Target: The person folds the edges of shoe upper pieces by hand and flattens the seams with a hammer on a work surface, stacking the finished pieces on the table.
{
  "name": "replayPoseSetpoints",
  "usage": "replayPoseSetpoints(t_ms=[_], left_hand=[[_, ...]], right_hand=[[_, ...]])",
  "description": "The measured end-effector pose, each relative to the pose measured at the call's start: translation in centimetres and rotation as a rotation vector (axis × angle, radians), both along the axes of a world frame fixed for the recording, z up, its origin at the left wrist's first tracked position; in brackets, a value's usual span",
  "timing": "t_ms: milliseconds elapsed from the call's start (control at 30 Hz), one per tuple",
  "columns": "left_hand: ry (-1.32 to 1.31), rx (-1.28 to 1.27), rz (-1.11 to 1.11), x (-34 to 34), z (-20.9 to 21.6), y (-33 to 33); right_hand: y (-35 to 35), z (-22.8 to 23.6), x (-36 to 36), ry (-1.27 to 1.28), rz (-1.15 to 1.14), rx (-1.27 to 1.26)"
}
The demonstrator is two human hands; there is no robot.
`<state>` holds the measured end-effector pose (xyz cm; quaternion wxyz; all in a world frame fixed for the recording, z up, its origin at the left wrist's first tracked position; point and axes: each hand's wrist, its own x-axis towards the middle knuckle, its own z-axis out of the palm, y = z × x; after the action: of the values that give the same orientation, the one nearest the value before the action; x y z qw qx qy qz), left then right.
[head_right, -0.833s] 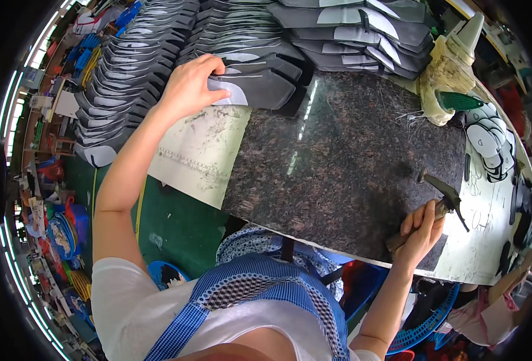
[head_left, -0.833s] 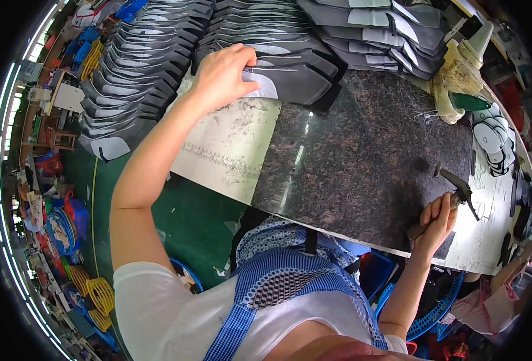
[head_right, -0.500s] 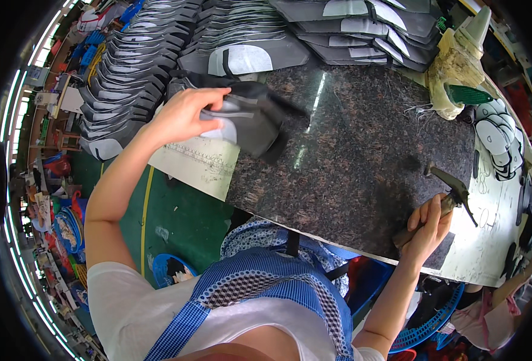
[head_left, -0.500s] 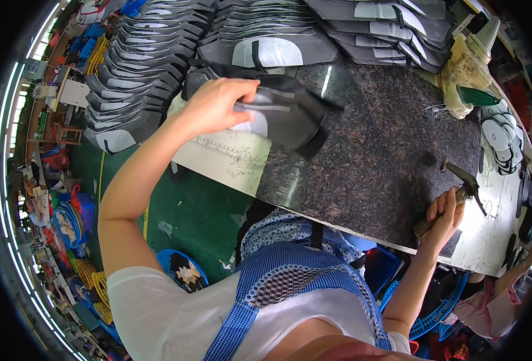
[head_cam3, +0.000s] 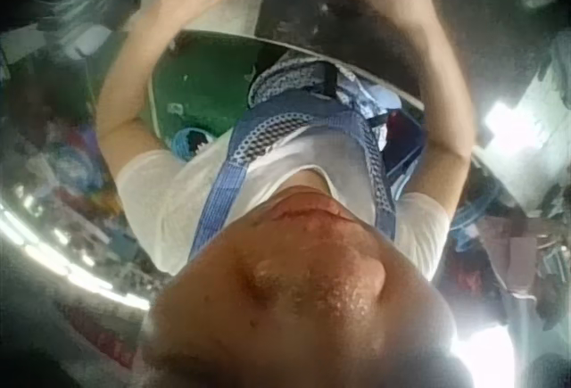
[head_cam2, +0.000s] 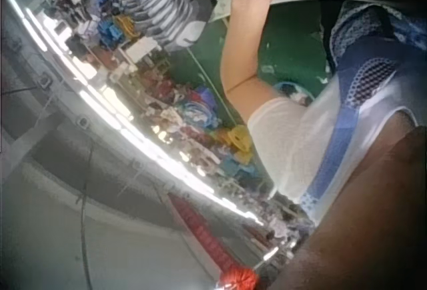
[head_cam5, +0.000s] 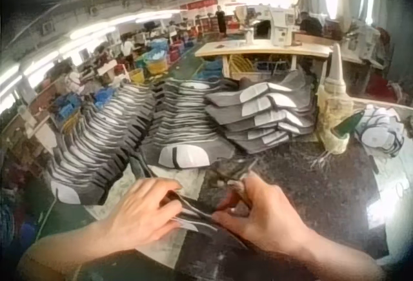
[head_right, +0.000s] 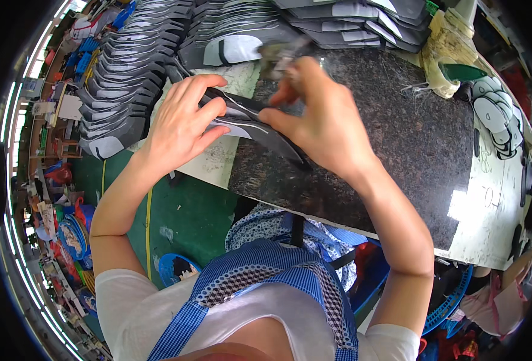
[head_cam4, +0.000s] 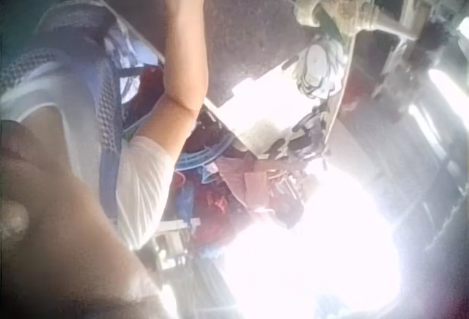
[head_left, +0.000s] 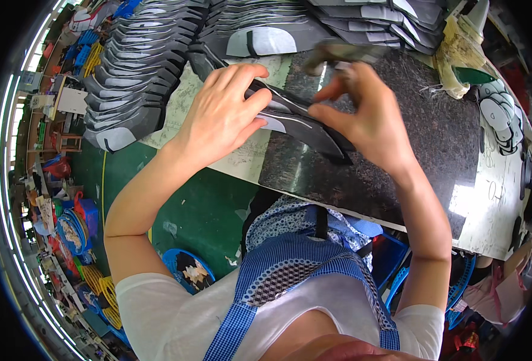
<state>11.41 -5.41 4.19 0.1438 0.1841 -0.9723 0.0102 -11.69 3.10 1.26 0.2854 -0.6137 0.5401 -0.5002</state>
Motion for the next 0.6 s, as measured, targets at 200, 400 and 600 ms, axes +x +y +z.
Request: replayPoseSetpoints(t_ms=[200, 400, 600], left_hand=[[0.099, -0.041, -0.091, 5.1, 0.3, 0.5], [0.036, 0.287, 0.067, 13.8, 2.5, 1.5], [1.078, 0.761, 0.392, 27.4, 3.1, 0.7]], right_hand=[[-5.7, -0.9, 1.4, 0.047, 0.134, 0.183], [-10.5, -2.8, -2.4, 0.454, -0.040, 0.101], [-12.1, -1.9, -1.8, 0.487, 0.000, 0.009]])
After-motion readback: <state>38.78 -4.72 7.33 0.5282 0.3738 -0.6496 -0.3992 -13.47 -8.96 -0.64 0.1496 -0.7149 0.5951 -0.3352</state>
